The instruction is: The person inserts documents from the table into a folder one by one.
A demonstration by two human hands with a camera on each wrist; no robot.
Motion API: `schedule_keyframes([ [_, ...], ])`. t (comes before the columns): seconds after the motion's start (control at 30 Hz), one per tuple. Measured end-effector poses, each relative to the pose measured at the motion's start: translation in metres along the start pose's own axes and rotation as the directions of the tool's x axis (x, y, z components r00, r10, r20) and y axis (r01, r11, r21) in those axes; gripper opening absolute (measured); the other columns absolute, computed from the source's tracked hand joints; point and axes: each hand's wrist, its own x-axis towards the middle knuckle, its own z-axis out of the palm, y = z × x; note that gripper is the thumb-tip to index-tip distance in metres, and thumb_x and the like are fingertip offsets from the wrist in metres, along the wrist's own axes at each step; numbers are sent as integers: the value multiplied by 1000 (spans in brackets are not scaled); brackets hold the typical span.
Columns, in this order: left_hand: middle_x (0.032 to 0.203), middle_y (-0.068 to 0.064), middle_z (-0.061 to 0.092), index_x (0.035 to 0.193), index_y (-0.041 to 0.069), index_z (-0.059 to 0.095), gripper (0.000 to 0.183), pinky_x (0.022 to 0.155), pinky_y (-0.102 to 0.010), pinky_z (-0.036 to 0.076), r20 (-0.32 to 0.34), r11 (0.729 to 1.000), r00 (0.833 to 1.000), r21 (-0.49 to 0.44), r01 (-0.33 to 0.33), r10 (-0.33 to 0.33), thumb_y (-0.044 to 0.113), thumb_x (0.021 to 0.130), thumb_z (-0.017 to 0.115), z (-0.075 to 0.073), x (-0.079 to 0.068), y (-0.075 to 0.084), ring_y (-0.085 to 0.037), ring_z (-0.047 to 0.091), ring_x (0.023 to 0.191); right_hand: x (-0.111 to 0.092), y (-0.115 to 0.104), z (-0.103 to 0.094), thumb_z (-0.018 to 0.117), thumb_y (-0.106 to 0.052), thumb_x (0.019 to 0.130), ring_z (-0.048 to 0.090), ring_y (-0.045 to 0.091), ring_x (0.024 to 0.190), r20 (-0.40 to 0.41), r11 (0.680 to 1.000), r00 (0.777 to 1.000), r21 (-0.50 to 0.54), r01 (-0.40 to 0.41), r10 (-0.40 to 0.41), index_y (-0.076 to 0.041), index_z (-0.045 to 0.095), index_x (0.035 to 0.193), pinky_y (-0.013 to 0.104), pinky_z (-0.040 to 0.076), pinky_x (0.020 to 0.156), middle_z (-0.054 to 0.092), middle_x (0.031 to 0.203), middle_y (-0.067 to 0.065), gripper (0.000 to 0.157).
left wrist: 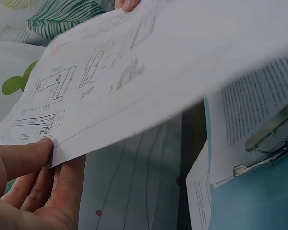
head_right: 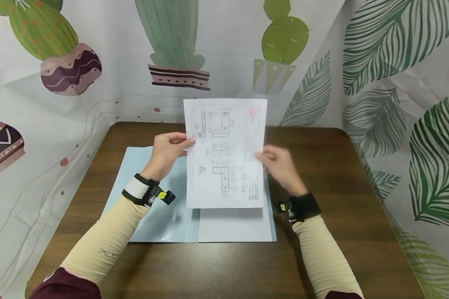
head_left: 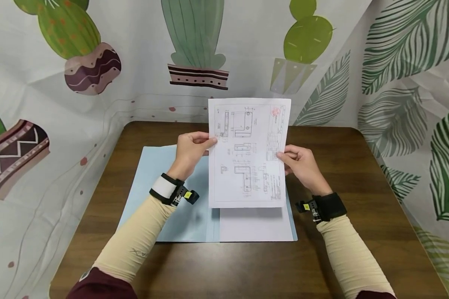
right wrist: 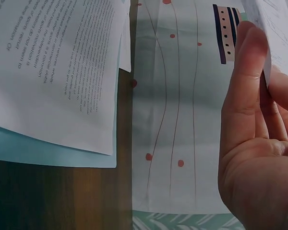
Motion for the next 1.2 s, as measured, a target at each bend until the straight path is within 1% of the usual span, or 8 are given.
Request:
schedule_keyframes([
  [0.1, 104, -11, 76, 112, 5, 78, 23, 77, -32, 61, 25, 998, 999, 35, -42, 42, 16, 92, 80, 1, 1, -5, -22, 73, 91, -2, 2, -2, 67, -22, 102, 76, 26, 83, -6, 1000, 1000, -4, -3, 3, 3, 68, 124, 39, 60, 62, 78, 106, 12, 34],
  [0.2, 112, -10, 76, 119, 6, 76, 29, 82, -33, 60, 57, 978, 989, 153, -145, 137, 18, 93, 78, -1, 0, -12, -22, 73, 99, -5, 3, -6, 67, -22, 102, 76, 25, 82, -21, 1000, 1000, 2, -12, 12, 4, 67, 124, 38, 60, 61, 78, 104, 10, 34],
  [0.27, 120, -11, 74, 126, 6, 72, 35, 88, -36, 58, 84, 946, 976, 239, -217, 203, 19, 94, 78, -2, -2, -16, -24, 72, 107, -7, 5, -10, 67, -21, 102, 76, 24, 81, -31, 1000, 999, 11, -22, 23, 5, 66, 125, 36, 60, 61, 78, 103, 10, 35],
  [0.37, 136, -12, 66, 137, 6, 64, 48, 99, -42, 53, 140, 870, 955, 395, -295, 260, 25, 95, 77, -8, -6, -24, -27, 64, 123, -10, 9, -17, 66, -20, 102, 76, 21, 80, -43, 999, 998, 10, -51, 52, 7, 65, 126, 35, 60, 61, 78, 102, 7, 36],
  [0.57, 160, -16, 42, 154, 5, 46, 77, 115, -50, 36, 276, 733, 933, 581, -354, 231, 35, 92, 80, -18, -18, -45, -32, 39, 147, -16, 17, -28, 65, -23, 103, 76, 19, 82, -53, 991, 990, -33, -133, 131, 6, 63, 128, 36, 61, 64, 78, 102, 4, 39],
  [0.77, 167, -23, 23, 159, 1, 31, 103, 118, -63, 22, 378, 592, 909, 698, -403, 174, 43, 83, 86, -21, -33, -73, -46, 22, 152, -22, 24, -34, 63, -23, 104, 75, 18, 82, -38, 975, 979, -92, -201, 198, 6, 61, 132, 35, 61, 64, 78, 102, 4, 41],
  [1.0, 168, -22, 18, 163, 2, 22, 118, 119, -67, 15, 422, 518, 906, 765, -383, 46, 57, 78, 85, -16, -52, -95, -43, 16, 155, -28, 38, -36, 63, -22, 104, 75, 21, 81, 5, 961, 966, -107, -256, 257, 5, 61, 132, 38, 61, 64, 77, 105, 11, 39],
  [1.2, 165, -27, 25, 160, 0, 28, 119, 116, -71, 19, 438, 467, 899, 791, -397, 23, 61, 76, 85, -16, -61, -101, -48, 20, 152, -32, 45, -34, 62, -22, 105, 75, 22, 81, 24, 951, 957, -122, -284, 288, 5, 60, 133, 38, 61, 64, 77, 106, 14, 40],
])
